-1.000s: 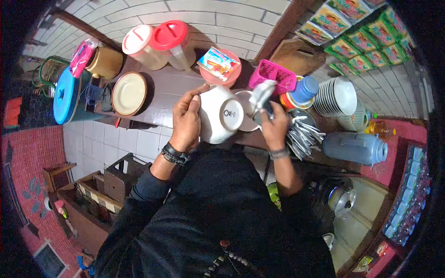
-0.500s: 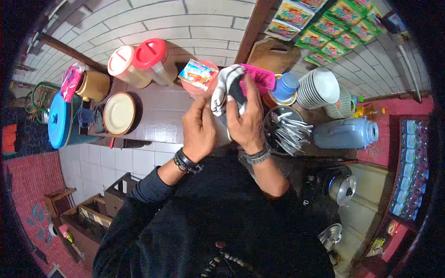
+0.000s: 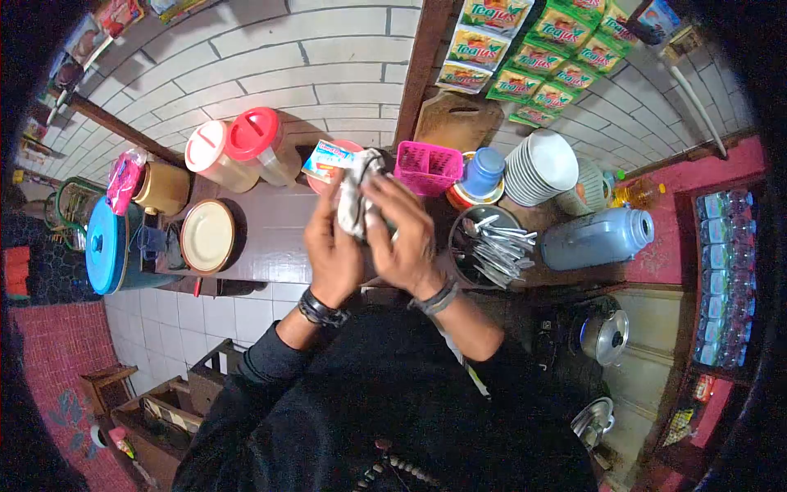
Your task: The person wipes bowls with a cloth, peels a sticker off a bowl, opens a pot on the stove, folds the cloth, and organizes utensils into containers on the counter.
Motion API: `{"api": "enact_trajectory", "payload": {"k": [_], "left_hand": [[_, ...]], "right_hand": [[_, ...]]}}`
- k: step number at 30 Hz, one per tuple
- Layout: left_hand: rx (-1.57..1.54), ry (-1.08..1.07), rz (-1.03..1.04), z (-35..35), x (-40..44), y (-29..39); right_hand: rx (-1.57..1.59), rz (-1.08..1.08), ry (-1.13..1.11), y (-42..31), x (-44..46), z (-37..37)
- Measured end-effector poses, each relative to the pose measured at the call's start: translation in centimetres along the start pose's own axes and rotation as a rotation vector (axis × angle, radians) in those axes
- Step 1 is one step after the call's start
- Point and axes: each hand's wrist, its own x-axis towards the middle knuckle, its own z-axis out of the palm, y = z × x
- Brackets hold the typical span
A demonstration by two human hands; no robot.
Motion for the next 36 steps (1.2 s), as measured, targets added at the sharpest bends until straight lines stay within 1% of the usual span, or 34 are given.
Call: {"api": "enact_trajectory", "payload": {"k": [1, 3, 4, 6, 7, 9, 10, 11, 13, 14, 15, 17, 18, 19, 21, 23, 24, 25, 27, 28, 29, 31, 32, 33, 35, 36], "left_hand": [[-0.253, 0.027, -0.205, 0.1, 0.6, 1.1], [-0.323, 0.027, -0.296, -0.9, 1.1, 0.9], [-0.317, 0.032, -0.295, -0.9, 1.0, 1.2], [-0.339, 0.083, -0.383, -0.9, 1.2, 2.2], [-0.238, -0.007, -0.314, -1.5, 0.7, 1.8], [0.155, -0.032, 0.062, -1.5, 0.1, 0.1], [0.285, -0.047, 0.169, -1.4, -0.2, 0.0], [0.288, -0.049, 0.169, -1.2, 0.0, 0.3], [-0.257, 0.03, -0.164, -0.9, 1.0, 1.5], [-0.419, 0.074, -0.276, -1.0, 1.5, 2.5], [-0.466, 0.119, -0.341, -1.1, 2.1, 3.4], [-0.384, 0.134, -0.291, -1.9, 2.5, 1.4], [-0.381, 0.134, -0.286, -2.2, 2.5, 1.0], [-0.392, 0.13, -0.29, -2.3, 2.6, 0.9], [-0.405, 0.118, -0.291, -2.5, 2.7, 1.0], [-0.506, 0.044, -0.296, -2.7, 2.6, 1.6], [-0.445, 0.009, -0.265, -2.8, 2.6, 1.9], [-0.444, 0.004, -0.264, -2.8, 2.4, 1.8], [-0.554, -0.075, -0.275, -2.3, 2.1, 1.5], [-0.494, -0.069, -0.239, -2.0, 2.1, 1.6], [-0.496, -0.069, -0.238, -1.8, 2.0, 1.3], [-0.5, -0.024, -0.258, -1.6, 1.9, 0.2], [-0.505, -0.035, -0.281, -1.7, 1.8, 0.4], [-0.504, -0.034, -0.282, -1.8, 1.8, 0.6], [-0.41, -0.05, -0.196, -2.0, 1.9, 0.9], [-0.409, -0.047, -0.195, -1.9, 1.9, 1.2]], "right_hand": [[-0.096, -0.097, -0.002, -1.2, -0.3, -0.2], [-0.167, -0.148, 0.005, -1.8, -0.7, -0.3], [-0.16, -0.149, 0.003, -1.8, -0.9, -0.3], [-0.152, -0.153, -0.034, -1.6, -1.0, -0.7], [-0.118, -0.112, -0.029, -1.5, -0.5, -0.7], [0.297, 0.276, -0.088, -0.3, 1.2, -0.5], [0.25, 0.371, -0.17, -0.1, 2.2, -1.2], [0.254, 0.373, -0.168, -0.4, 2.2, -1.2], [-0.038, -0.14, -0.012, -1.2, 2.0, -1.1], [-0.148, -0.191, -0.027, -2.8, 1.3, -1.5], [-0.241, -0.228, -0.054, -3.3, 0.5, -1.7], [-0.238, -0.256, -0.032, -2.4, -1.5, -1.3], [-0.263, -0.328, -0.006, -1.6, -2.3, -1.1], [-0.262, -0.331, -0.001, -1.1, -3.1, -0.5], [-0.045, -0.006, 0.211, -0.5, -4.4, 0.4], [0.357, 0.349, 0.255, 0.4, -4.9, 0.2], [0.751, 0.537, 0.275, 3.3, -5.9, 1.2], [1.15, 0.751, 0.366, 4.7, -6.6, 1.5], [1.46, 0.821, 0.36, 3.0, -6.1, -0.3], [1.44, 0.868, 0.383, 2.9, -6.1, -0.9], [1.497, 0.814, 0.366, 2.4, -5.7, -1.7], [1.526, 0.634, 0.24, 1.4, -5.2, -3.4], [1.609, 0.552, 0.209, 2.0, -5.5, -3.5], [1.61, 0.553, 0.208, 2.5, -5.8, -3.9], [1.394, 0.621, 0.154, 2.9, -5.9, -4.5], [1.442, 0.664, 0.182, 2.1, -5.3, -4.8]]}}
